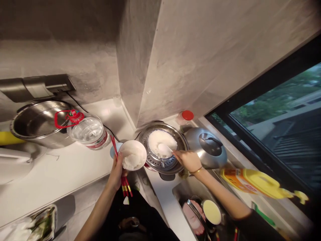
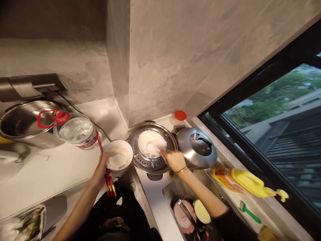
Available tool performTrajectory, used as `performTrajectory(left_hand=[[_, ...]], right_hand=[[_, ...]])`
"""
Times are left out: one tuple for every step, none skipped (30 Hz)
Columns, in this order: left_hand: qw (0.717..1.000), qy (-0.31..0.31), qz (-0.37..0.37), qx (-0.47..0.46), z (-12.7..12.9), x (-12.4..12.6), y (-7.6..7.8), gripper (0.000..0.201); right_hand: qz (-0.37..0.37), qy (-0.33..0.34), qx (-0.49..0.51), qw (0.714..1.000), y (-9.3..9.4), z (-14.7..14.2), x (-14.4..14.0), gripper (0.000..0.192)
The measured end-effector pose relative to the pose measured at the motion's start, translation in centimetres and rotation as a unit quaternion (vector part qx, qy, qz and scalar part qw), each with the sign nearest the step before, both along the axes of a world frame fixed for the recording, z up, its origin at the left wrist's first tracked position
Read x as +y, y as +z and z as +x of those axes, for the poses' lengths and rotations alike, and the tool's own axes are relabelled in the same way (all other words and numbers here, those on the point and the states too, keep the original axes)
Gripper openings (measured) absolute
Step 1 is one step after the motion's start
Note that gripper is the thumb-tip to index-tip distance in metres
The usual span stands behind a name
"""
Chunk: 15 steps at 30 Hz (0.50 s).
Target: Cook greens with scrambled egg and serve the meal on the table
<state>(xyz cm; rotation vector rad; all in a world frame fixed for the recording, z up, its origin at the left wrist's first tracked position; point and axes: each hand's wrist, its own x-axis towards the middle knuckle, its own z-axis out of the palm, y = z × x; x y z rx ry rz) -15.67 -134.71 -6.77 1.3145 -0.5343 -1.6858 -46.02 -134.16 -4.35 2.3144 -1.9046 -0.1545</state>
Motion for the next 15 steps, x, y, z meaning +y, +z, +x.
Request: performTrajectory(left_hand=[[1.000, -0.003, 0.003, -0.001, -0.1, 0.0, 0.1, 0.056], [1.000, -0.004, 0.005, -0.002, -0.2, 0.0, 0.1, 0.056], [1.000, -0.002, 0.005, -0.002, -0.4, -0.1, 0.1, 0.055], [1.000, 0.001, 0.004, -0.002, -0.5, -0.1, 0.0, 0.054], [1.000, 0.005, 0.001, -0.001, -0.7, -0.1, -0.1, 0.052], [1.000, 0.010, -0.004, 0.000, -0.9, -0.2, -0.2, 0.051], [1.000, 0.013, -0.009, 0.002, -1.1, -0.3, -0.3, 0.051], [1.000, 0.013, -0.014, 0.003, -1.3, -0.3, -0.4, 0.051], [1.000, 0.011, -0.017, 0.004, -1.4, -0.4, -0.5, 0.051], [1.000, 0.008, -0.019, 0.004, -1.6, -0.4, -0.5, 0.051], [1.000, 0.005, -0.018, 0.001, -1.7, -0.4, -0.5, 0.052], [1.000, 0.002, -0.018, -0.004, -1.7, -0.4, -0.5, 0.052], [1.000, -0.001, -0.017, -0.009, -1.8, -0.3, -0.4, 0.051], [1.000, -0.006, -0.017, -0.014, -1.9, -0.3, -0.4, 0.051], [1.000, -0.012, -0.018, -0.017, -1.9, -0.2, -0.3, 0.051]], right_hand=[[-0.039, -0.005, -0.019, 0.999, 0.5, 0.1, 0.2, 0.035], [-0.080, -0.005, -0.050, 0.996, 1.1, 0.3, 0.5, 0.035], [-0.117, -0.001, -0.092, 0.989, 1.8, 0.7, 1.0, 0.035], [-0.144, 0.012, -0.142, 0.979, 2.5, 1.4, 1.5, 0.034], [-0.158, 0.032, -0.195, 0.968, 3.2, 2.2, 2.1, 0.032], [-0.160, 0.056, -0.242, 0.956, 3.6, 3.1, 2.6, 0.031], [-0.153, 0.081, -0.277, 0.945, 4.0, 4.1, 3.2, 0.029], [-0.144, 0.104, -0.300, 0.937, 4.1, 5.2, 3.6, 0.028], [-0.136, 0.123, -0.308, 0.934, 4.1, 6.2, 4.0, 0.027], [-0.134, 0.135, -0.305, 0.933, 3.9, 7.1, 4.2, 0.027], [-0.136, 0.140, -0.294, 0.936, 3.6, 7.9, 4.3, 0.027], [-0.136, 0.141, -0.279, 0.940, 3.3, 8.6, 4.4, 0.028], [-0.134, 0.138, -0.261, 0.946, 2.9, 9.2, 4.3, 0.029], [-0.126, 0.134, -0.240, 0.953, 2.6, 9.7, 4.2, 0.031], [-0.115, 0.128, -0.219, 0.961, 2.4, 10.1, 4.0, 0.032]])
